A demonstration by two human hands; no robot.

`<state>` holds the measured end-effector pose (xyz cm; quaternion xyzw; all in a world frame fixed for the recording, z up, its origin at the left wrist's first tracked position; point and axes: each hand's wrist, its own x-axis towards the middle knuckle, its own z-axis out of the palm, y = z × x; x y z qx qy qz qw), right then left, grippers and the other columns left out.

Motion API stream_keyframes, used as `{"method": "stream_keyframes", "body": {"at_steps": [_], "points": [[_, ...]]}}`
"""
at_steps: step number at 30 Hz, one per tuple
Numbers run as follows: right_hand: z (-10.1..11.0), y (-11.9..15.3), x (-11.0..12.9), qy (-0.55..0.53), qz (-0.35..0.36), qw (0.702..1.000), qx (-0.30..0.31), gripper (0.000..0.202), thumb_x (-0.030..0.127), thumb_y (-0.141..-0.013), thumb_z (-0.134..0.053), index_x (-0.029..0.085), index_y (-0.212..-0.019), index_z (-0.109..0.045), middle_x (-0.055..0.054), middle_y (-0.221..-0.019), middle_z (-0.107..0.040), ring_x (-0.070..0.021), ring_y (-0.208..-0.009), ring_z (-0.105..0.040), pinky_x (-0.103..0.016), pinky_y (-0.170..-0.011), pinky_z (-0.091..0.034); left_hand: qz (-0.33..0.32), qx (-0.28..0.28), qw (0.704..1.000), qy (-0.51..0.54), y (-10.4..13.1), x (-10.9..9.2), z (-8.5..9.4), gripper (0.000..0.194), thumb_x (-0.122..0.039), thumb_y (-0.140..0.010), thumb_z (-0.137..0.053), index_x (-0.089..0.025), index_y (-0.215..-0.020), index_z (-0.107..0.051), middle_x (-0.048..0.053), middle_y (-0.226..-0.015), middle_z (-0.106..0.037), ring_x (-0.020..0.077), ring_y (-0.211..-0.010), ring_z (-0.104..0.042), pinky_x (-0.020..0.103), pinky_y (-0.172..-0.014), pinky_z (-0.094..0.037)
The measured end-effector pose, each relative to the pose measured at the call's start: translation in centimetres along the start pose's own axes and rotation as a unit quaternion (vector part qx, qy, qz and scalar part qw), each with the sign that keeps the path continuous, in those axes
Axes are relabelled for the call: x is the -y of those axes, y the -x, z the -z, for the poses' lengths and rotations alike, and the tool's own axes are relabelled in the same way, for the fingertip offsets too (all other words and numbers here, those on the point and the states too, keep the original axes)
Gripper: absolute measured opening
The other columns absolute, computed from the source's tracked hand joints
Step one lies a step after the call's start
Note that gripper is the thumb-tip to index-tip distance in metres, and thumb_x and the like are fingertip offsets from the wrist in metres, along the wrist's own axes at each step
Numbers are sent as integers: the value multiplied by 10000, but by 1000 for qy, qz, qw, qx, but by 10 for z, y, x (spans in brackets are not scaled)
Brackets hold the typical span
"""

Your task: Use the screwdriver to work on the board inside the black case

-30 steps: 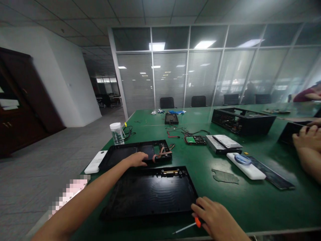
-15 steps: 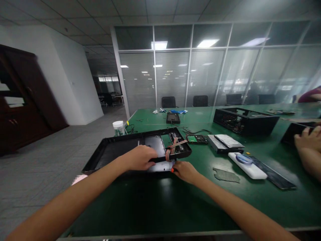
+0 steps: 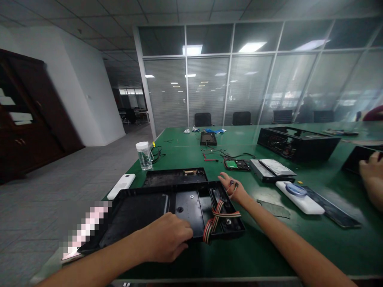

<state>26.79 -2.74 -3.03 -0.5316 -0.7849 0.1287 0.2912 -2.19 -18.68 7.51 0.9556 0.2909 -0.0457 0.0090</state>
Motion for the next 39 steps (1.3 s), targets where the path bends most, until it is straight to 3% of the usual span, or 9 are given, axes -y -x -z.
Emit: {"method": "stream_keyframes", "body": {"at_steps": [3,7,11,15,20,22,31,36,39], "points": [[14,-4,-39,160,15,985,-59,292,161,-780,-452,143,-1047,-569,-162,-1255,-464,-261,-1132,-451,-379,-933,-357,10,11,1000,12,-3,1,-20,64,-214,-776,-555,-186,-833,-551,21,-833,-624,192,-738,-602,287,-631,-471],[16,1,-63,144,9,985,-99,227,262,-848,-399,158,-943,-577,-127,-1031,-584,-225,-975,-536,-340,-866,-396,19,31,999,10,-8,8,-42,107,-229,-754,-574,-188,-853,-575,35,-846,-636,213,-768,-608,311,-664,-482],[7,3,-45,78,12,993,-84,304,368,-887,-332,188,-878,-577,-68,-873,-620,-191,-817,-573,-290,-759,-414,48,65,997,10,-18,21,-46,107,-262,-713,-613,-189,-790,-627,47,-778,-647,225,-753,-611,303,-656,-475],[-3,5,-15,76,31,996,-20,356,411,-894,-317,210,-828,-604,-44,-796,-638,-184,-759,-582,-270,-705,-394,113,106,985,71,-37,57,-33,417,-574,-648,-615,-187,-796,-654,57,-740,-643,216,-672,-604,263,-552,-445],[-11,12,6,97,83,992,14,322,383,-893,-354,209,-848,-621,-58,-824,-630,-181,-810,-558,-266,-732,-380,241,-57,969,-4,-68,124,-35,611,-660,-808,-310,-146,-949,-610,132,-938,-627,246,-870,-591,317,-749,-441],[-13,14,8,99,98,990,33,336,385,-897,-352,201,-806,-618,-57,-788,-613,-175,-781,-540,-264,-717,-383,264,-37,963,-39,-76,144,-47,618,-639,-831,-281,-127,-901,-619,158,-927,-626,265,-880,-592,342,-754,-443],[-18,13,1,73,113,989,59,265,310,-889,-389,182,-849,-619,-61,-814,-604,-183,-842,-508,-288,-765,-389,152,-49,987,-12,-71,181,-70,221,-360,-847,-494,-177,-921,-592,63,-917,-626,183,-870,-587,253,-761,-433],[-17,13,5,75,108,990,52,299,327,-893,-375,187,-799,-620,-60,-797,-610,-183,-816,-515,-294,-759,-390,87,-148,985,11,-66,171,-58,265,-339,-813,-554,-172,-1019,-565,66,-1038,-563,168,-961,-534,253,-855,-392],[-16,13,12,70,98,992,36,350,370,-896,-355,188,-769,-627,-61,-777,-617,-187,-790,-532,-303,-755,-388,39,-102,993,33,-71,157,-60,257,-361,-798,-573,-183,-980,-606,50,-927,-604,162,-866,-566,243,-803,-414]]}}
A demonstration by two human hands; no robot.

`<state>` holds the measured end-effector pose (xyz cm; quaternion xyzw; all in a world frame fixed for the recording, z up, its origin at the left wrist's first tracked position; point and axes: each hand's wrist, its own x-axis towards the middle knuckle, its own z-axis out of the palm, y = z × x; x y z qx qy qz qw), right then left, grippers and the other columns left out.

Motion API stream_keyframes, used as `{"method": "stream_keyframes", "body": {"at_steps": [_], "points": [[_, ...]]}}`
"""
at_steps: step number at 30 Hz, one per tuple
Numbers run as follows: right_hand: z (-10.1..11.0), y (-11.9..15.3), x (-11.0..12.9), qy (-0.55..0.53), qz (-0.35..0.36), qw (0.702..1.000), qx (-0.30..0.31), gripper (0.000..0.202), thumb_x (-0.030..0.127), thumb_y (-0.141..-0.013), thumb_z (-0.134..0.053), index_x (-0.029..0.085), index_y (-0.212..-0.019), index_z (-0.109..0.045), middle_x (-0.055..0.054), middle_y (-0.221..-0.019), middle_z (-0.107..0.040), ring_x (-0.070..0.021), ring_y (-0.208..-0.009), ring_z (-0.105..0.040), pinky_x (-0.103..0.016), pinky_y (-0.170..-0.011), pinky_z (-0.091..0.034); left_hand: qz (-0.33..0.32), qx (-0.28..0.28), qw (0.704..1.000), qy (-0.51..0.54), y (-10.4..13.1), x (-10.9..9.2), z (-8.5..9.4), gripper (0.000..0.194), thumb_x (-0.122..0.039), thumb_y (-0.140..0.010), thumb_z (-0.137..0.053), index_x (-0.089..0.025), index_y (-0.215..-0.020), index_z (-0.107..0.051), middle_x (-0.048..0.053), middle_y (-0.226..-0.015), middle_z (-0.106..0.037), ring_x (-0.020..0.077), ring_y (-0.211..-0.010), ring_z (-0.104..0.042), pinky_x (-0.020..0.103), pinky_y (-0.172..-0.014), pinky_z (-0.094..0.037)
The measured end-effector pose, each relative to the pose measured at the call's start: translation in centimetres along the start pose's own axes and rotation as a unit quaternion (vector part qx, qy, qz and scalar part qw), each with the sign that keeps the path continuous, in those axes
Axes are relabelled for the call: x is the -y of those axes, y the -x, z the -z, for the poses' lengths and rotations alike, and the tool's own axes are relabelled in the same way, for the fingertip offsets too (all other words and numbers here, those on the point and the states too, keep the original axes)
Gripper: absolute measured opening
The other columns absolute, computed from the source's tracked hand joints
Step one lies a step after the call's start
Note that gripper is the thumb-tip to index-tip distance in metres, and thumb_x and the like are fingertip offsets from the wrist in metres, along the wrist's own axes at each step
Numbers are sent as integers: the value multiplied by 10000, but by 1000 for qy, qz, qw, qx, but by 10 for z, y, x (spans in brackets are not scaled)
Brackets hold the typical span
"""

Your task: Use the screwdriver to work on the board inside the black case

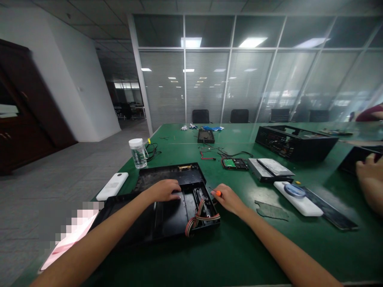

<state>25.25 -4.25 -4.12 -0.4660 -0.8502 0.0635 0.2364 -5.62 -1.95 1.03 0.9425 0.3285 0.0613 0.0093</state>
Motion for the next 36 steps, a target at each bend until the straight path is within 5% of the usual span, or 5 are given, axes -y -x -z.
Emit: {"method": "stream_keyframes", "body": {"at_steps": [8,17,22,28,36], "points": [[-3,0,15,-88,-70,993,27,468,407,-867,-389,177,-1269,-456,-87,-933,-662,-222,-884,-593,-307,-772,-410,11,45,999,-11,-10,-8,-23,163,-166,-817,-512,-173,-825,-675,56,-789,-667,166,-785,-609,236,-758,-433],[-14,0,27,-28,-138,989,34,444,227,-757,-498,213,-1201,-506,-85,-917,-666,-216,-827,-616,-273,-705,-408,86,-12,995,-48,-23,-19,-9,159,-219,-868,-444,-150,-850,-586,74,-779,-633,184,-763,-607,247,-693,-438],[-13,1,31,-22,-146,989,16,371,217,-733,-517,216,-1101,-559,-77,-884,-664,-211,-808,-610,-260,-670,-399,45,-43,998,-25,-56,-32,-3,147,-202,-848,-457,-139,-877,-587,70,-809,-631,178,-780,-597,242,-717,-430],[1,-3,20,-84,-135,987,26,226,311,-803,-435,185,-726,-607,-21,-643,-615,-154,-611,-561,-226,-561,-368,2,-55,997,59,-74,-34,-22,177,-132,-791,-497,-140,-881,-650,50,-853,-666,152,-786,-603,222,-745,-435],[22,-2,-25,-49,-186,977,-93,285,238,-743,-421,198,-981,-574,-21,-751,-598,-160,-661,-542,-248,-624,-395,52,-117,984,121,-66,-36,-52,195,-206,-845,-502,-141,-927,-667,65,-934,-675,159,-867,-610,267,-836,-445]]}}
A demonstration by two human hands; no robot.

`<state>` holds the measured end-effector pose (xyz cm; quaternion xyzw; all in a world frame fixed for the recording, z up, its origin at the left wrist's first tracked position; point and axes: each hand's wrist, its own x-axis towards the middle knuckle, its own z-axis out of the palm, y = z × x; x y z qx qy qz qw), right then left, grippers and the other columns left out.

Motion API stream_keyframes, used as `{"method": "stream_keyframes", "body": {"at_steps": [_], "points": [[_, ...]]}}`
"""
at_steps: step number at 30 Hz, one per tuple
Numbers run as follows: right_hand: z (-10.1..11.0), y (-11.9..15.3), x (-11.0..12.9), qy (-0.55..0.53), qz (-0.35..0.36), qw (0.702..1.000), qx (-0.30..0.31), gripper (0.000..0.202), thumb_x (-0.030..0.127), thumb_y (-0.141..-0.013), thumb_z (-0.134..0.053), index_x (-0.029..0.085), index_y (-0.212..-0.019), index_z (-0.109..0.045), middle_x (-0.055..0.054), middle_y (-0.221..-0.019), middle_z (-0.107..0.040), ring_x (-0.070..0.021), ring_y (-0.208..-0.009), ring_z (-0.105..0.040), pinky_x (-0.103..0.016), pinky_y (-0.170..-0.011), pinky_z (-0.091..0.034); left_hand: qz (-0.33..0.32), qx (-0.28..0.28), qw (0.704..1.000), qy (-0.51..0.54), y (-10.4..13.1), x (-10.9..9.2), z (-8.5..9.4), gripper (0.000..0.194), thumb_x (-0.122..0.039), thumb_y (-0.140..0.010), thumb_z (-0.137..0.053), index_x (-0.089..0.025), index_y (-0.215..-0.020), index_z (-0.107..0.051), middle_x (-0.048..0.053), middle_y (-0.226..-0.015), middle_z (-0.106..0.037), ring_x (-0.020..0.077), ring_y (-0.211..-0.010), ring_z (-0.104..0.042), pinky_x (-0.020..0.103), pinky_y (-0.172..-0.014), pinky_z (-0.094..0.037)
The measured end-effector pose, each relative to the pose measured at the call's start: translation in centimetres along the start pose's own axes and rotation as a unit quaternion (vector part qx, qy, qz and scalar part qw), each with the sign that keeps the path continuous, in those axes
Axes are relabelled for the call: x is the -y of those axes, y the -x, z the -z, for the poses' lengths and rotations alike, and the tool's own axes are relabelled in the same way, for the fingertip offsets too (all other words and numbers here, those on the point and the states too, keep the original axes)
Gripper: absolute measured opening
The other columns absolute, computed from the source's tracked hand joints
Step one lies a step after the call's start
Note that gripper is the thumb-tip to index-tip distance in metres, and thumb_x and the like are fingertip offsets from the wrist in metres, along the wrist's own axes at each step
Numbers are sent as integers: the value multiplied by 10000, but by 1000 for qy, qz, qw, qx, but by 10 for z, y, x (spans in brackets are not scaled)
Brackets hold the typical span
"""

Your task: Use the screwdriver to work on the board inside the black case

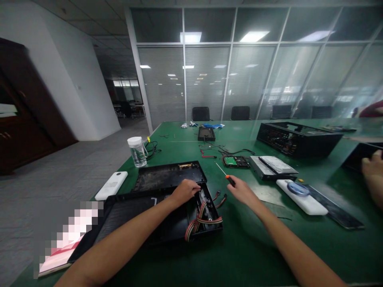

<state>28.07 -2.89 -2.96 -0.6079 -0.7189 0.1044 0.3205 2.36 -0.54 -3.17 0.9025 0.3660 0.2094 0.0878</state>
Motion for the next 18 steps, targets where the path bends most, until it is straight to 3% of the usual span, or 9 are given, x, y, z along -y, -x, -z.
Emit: {"method": "stream_keyframes", "body": {"at_steps": [8,12,15,18], "points": [[9,-6,-20,55,35,998,-8,387,196,-728,-409,148,-1070,-583,-66,-782,-554,-191,-790,-540,-277,-753,-418,-20,21,1000,5,2,1,-1,218,-205,-874,-453,-139,-944,-649,66,-968,-659,157,-897,-594,270,-858,-431],[20,-8,-20,-9,30,999,-21,440,320,-765,-480,151,-1167,-535,-80,-873,-605,-197,-797,-571,-299,-751,-432,-39,14,999,10,5,2,2,214,-198,-879,-440,-138,-933,-639,62,-969,-651,149,-902,-584,260,-862,-426],[29,-7,-12,-76,-10,993,-86,398,415,-771,-510,165,-1073,-577,-76,-898,-636,-193,-781,-593,-291,-713,-441,-52,6,999,7,7,3,2,215,-185,-881,-430,-128,-939,-629,67,-964,-646,145,-903,-579,255,-862,-425],[34,-3,-2,-146,-16,981,-125,345,478,-772,-512,175,-914,-598,-26,-719,-626,-159,-626,-575,-253,-594,-431,-84,15,996,-3,8,4,1,210,-148,-868,-430,-122,-956,-619,70,-986,-635,145,-932,-565,257,-879,-414]]}}
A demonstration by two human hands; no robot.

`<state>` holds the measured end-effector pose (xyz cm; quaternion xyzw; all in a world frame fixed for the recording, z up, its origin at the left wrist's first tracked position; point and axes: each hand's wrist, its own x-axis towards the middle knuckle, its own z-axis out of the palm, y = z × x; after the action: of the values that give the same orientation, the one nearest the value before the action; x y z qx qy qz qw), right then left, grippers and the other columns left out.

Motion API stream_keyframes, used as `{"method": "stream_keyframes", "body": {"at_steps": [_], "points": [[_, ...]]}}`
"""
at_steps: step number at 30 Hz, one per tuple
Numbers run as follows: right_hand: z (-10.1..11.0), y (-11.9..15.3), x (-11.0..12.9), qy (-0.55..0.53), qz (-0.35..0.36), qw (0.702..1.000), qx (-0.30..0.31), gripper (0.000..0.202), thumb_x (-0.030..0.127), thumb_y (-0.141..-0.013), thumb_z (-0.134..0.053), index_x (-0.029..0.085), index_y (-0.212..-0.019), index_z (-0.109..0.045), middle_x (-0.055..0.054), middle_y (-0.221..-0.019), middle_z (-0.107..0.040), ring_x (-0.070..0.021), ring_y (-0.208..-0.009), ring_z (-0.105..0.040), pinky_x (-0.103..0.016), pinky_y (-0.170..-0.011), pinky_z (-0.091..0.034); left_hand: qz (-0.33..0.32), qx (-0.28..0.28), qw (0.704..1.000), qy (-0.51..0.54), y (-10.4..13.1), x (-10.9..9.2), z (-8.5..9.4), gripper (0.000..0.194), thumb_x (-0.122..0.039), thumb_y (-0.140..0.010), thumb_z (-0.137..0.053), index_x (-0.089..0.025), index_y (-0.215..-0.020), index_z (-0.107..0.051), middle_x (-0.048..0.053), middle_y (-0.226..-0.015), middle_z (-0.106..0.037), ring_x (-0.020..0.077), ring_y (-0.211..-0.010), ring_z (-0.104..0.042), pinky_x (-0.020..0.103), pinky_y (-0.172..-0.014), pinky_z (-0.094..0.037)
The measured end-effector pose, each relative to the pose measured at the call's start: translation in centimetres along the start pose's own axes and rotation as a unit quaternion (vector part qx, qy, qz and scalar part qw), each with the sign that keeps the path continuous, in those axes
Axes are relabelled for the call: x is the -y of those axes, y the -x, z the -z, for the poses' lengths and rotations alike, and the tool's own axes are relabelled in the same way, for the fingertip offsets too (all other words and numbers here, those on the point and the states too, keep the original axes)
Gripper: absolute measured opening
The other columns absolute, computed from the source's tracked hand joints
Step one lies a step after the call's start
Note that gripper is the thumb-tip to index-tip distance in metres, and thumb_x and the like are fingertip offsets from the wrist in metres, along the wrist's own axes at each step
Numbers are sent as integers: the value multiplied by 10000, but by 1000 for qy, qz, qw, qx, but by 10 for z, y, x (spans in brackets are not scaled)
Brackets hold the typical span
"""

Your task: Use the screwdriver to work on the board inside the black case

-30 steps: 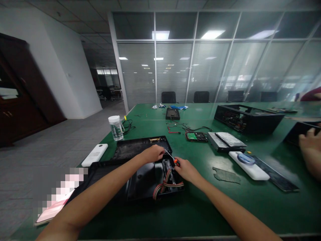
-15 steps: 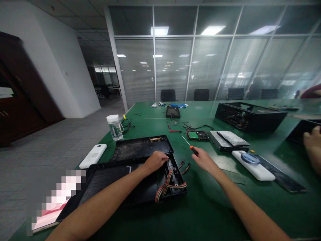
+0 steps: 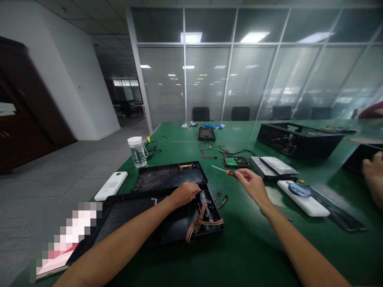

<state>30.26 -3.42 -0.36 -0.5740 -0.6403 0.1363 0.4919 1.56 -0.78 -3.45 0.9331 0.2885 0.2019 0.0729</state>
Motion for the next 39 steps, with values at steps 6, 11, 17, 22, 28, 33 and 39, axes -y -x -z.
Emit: {"method": "stream_keyframes", "body": {"at_steps": [6,11,17,22,28,33,39], "points": [[-2,5,7,-89,12,996,-15,372,526,-760,-508,177,-632,-492,46,-519,-430,-96,-469,-410,-209,-469,-330,8,18,1000,-14,0,-1,-1,181,-130,-835,-452,-132,-896,-623,62,-922,-634,151,-879,-568,254,-849,-417],[-7,8,9,-80,54,995,-8,321,480,-743,-541,170,-660,-541,17,-602,-507,-119,-558,-462,-224,-543,-368,49,-2,999,-13,0,-6,-1,188,-130,-807,-473,-145,-947,-597,59,-916,-618,156,-843,-560,246,-804,-426],[-21,20,18,-30,84,996,14,288,442,-778,-505,174,-688,-559,8,-611,-532,-124,-559,-475,-228,-552,-373,108,0,993,47,-3,-6,-1,191,-139,-770,-509,-152,-905,-643,35,-817,-635,136,-733,-570,221,-707,-433],[-31,24,19,-8,103,994,40,290,436,-789,-493,170,-705,-571,-10,-648,-569,-134,-588,-507,-236,-587,-391,119,0,989,88,-5,-6,0,195,-149,-758,-518,-148,-888,-663,32,-799,-651,130,-707,-576,210,-675,-433],[-32,23,18,23,99,993,53,309,452,-796,-465,173,-729,-579,-15,-663,-590,-137,-594,-522,-237,-582,-395,122,-15,988,95,-4,-7,-1,187,-145,-748,-525,-152,-867,-669,28,-790,-653,130,-704,-579,207,-674,-438],[-24,22,40,130,153,977,74,331,458,-830,-419,182,-727,-570,-12,-647,-596,-133,-595,-531,-226,-581,-357,113,-16,989,89,-3,-8,0,208,-118,-730,-526,-152,-878,-668,27,-798,-652,128,-712,-580,206,-688,-437],[-22,5,112,365,225,889,162,380,383,-903,-277,160,-832,-577,-72,-739,-648,-161,-690,-583,-235,-594,-305,103,-28,991,77,-3,-6,-5,197,-105,-721,-531,-148,-855,-669,25,-780,-653,129,-706,-580,204,-673,-423]]}}
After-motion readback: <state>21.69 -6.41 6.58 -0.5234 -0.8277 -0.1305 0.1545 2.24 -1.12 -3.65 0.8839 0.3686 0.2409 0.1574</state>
